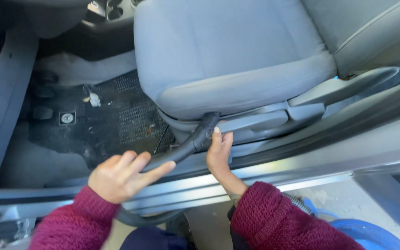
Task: Using a vacuum hose to clean the fabric and crevices of a vehicle front seat.
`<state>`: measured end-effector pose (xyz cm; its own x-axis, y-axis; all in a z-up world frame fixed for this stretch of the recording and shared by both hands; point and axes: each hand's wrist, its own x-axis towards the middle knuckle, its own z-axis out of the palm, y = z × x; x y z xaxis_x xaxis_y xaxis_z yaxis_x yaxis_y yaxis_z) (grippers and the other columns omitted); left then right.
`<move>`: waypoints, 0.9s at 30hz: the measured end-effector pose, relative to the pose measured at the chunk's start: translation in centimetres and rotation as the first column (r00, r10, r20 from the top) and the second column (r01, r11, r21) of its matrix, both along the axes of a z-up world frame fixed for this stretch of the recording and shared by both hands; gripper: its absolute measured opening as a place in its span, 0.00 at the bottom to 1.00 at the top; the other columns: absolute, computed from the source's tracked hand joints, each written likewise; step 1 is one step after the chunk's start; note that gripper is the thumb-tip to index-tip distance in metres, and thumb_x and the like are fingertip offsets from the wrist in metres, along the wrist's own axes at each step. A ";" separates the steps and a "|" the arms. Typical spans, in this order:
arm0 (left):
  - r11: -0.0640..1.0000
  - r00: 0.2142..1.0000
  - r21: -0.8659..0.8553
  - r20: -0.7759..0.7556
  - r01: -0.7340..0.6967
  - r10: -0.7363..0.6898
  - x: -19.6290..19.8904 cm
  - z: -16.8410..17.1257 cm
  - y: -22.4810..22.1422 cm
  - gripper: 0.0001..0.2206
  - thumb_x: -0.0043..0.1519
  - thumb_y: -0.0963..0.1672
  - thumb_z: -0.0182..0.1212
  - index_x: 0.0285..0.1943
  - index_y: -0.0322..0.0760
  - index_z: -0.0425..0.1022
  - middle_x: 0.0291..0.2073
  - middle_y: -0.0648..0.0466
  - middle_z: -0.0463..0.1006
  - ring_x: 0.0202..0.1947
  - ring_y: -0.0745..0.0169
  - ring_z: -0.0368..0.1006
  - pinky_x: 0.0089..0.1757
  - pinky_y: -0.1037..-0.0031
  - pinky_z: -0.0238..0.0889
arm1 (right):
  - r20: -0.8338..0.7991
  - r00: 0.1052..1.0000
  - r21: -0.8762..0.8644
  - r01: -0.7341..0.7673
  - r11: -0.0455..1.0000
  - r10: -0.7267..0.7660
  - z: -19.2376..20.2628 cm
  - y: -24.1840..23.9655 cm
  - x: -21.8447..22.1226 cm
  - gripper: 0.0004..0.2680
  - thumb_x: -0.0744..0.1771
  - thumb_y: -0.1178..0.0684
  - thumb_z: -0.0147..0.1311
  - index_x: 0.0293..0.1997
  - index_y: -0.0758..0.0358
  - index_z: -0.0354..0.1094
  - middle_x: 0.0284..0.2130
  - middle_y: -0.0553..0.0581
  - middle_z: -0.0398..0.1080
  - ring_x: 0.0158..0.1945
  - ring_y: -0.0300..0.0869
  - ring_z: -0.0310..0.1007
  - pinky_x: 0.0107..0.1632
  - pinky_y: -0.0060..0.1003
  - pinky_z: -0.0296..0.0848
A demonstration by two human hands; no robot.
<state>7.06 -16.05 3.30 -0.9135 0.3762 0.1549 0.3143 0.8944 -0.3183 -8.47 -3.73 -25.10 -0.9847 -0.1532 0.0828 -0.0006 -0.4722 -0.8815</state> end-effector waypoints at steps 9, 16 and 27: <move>0.998 0.994 -0.050 -0.100 -0.036 0.031 3.1 -0.8 -2.1 0.32 0.51 0.40 0.61 0.67 0.64 0.72 0.37 0.54 0.74 0.31 0.63 0.71 0.29 0.73 0.68 | 0.082 0.992 -0.118 -0.085 0.989 0.095 4.3 0.7 0.1 0.11 0.71 0.49 0.44 0.55 0.64 0.58 0.39 0.61 0.72 0.34 0.41 0.71 0.42 0.36 0.71; 1.000 0.988 0.014 -0.154 0.007 -0.004 -1.8 -0.7 3.5 0.29 0.58 0.42 0.62 0.71 0.61 0.70 0.38 0.57 0.75 0.31 0.67 0.71 0.26 0.78 0.63 | -0.440 0.862 0.191 -0.185 0.964 0.253 6.4 5.0 3.9 0.13 0.71 0.45 0.40 0.46 0.65 0.64 0.37 0.57 0.71 0.42 0.40 0.72 0.47 0.38 0.70; 0.990 0.985 0.021 -0.096 -0.140 0.141 8.0 -5.8 -1.4 0.31 0.49 0.40 0.56 0.64 0.64 0.74 0.41 0.54 0.79 0.35 0.61 0.74 0.33 0.72 0.70 | -0.657 0.242 0.710 0.518 0.478 0.714 23.5 6.8 -7.7 0.36 0.55 0.45 0.70 0.71 0.56 0.58 0.67 0.67 0.60 0.71 0.58 0.55 0.71 0.59 0.47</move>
